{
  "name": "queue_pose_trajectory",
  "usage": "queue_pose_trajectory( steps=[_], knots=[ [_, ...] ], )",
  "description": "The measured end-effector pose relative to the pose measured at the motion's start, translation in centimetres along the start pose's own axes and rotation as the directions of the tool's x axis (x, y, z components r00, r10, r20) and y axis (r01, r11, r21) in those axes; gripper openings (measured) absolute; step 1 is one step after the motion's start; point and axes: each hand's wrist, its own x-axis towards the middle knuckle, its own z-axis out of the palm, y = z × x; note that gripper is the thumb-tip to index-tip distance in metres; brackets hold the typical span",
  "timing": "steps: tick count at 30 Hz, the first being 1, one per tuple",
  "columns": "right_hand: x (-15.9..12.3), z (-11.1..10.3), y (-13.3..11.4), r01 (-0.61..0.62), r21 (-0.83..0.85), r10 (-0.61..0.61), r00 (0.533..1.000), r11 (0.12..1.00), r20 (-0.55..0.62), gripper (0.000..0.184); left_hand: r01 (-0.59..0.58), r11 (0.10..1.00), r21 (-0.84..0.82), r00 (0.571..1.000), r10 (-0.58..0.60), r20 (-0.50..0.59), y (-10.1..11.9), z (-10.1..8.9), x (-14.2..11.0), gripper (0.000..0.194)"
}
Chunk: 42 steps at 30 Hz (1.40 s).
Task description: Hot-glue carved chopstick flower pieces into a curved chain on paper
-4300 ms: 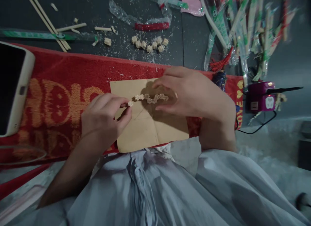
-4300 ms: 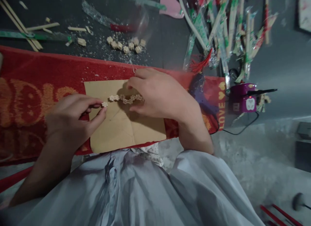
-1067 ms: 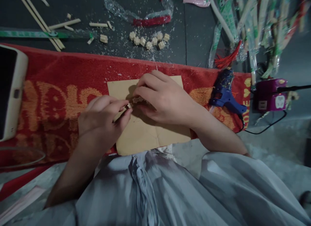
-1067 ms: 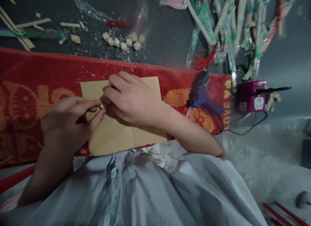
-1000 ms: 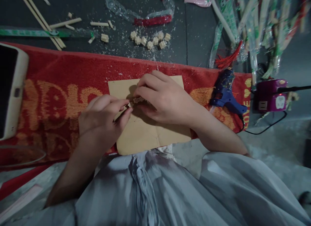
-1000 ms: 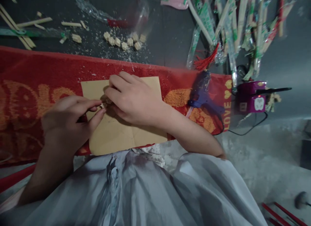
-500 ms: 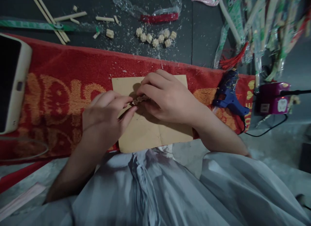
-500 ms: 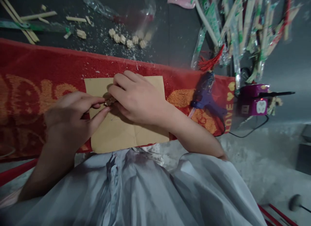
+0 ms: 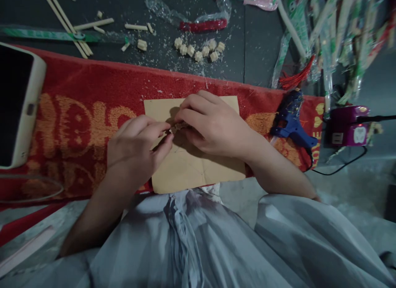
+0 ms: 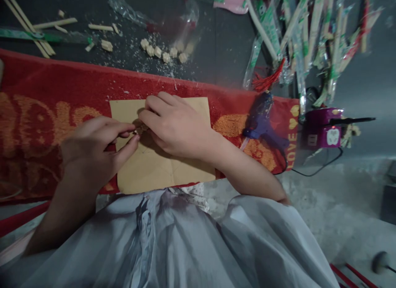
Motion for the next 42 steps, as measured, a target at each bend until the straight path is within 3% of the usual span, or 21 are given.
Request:
queue_pose_trajectory(
  steps=[11, 26, 32, 42],
  knots=[
    [-0.1, 0.4, 0.2, 0.026, -0.004, -0.026, 0.999, 1.000, -0.029, 0.034, -0.006, 0.997, 0.073, 1.000, 0.006, 0.008, 0.2, -0.1, 0.0, 0.023],
    [-0.1, 1.0, 0.2, 0.045, -0.061, -0.050, 0.995, 0.997, -0.088, 0.036, 0.006, 1.000, 0.019, 1.000, -0.006, 0.001, 0.2, 0.0, 0.0, 0.018],
    [-0.1, 1.3, 0.0, 0.051, -0.108, -0.061, 0.994, 0.993, -0.094, 0.040, -0.036, 0.999, 0.027, 0.999, 0.037, -0.039, 0.0, 0.2, -0.1, 0.019],
    [-0.3, 1.8, 0.3, 0.115, -0.165, -0.149, 0.967, 0.980, -0.209, 0.037, -0.121, 0.991, 0.051, 0.990, 0.124, -0.063, -0.3, 0.2, 0.0, 0.013]
  ],
)
